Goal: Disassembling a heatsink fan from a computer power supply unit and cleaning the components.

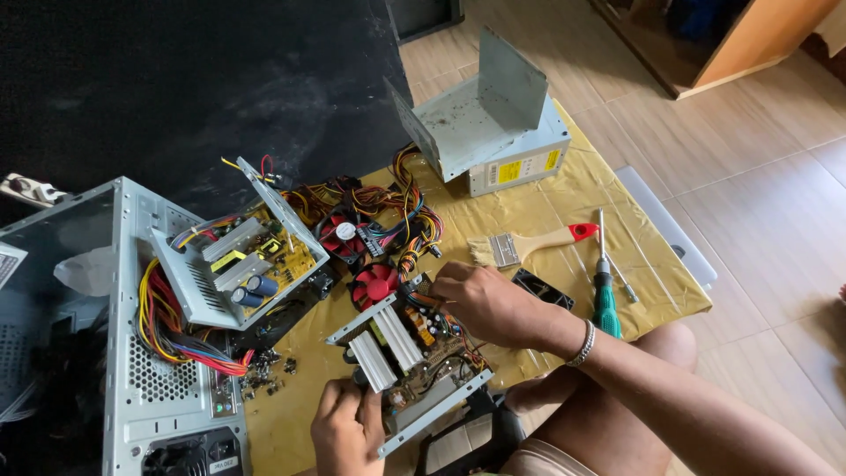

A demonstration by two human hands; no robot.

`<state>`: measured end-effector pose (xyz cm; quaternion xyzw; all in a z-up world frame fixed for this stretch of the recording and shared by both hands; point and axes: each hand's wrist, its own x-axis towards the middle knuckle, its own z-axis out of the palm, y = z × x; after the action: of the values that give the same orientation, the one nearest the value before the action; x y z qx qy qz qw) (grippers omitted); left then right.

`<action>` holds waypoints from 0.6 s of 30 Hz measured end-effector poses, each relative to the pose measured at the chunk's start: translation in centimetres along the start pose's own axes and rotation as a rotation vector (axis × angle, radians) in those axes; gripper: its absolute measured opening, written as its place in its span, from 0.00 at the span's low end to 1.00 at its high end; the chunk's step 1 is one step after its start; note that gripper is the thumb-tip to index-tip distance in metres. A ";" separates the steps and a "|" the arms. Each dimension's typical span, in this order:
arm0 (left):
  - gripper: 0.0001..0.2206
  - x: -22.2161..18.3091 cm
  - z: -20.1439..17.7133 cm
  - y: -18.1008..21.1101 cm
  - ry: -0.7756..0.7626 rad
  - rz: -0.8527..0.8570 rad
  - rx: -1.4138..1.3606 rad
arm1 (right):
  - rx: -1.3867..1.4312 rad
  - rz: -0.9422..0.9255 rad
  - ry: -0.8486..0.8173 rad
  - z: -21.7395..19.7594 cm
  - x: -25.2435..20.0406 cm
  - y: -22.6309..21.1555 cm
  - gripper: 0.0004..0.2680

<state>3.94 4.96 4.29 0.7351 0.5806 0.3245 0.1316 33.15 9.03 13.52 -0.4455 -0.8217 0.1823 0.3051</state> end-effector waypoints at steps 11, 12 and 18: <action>0.04 0.9 -1.7 2.7 0.048 0.155 0.161 | -0.150 -0.014 0.158 -2.2 -2.0 -3.5 0.12; 0.07 0.9 -2.1 3.0 0.042 0.378 0.288 | -0.115 0.034 0.238 -3.1 -2.6 -4.6 0.14; 0.11 1.4 -1.7 4.7 0.088 -0.073 0.028 | -0.376 0.334 0.692 -6.2 -10.0 -3.5 0.08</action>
<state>6.59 4.58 8.72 0.7001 0.6169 0.3434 0.1072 39.29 -1.14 16.75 -0.6552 -0.6064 -0.0839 0.4427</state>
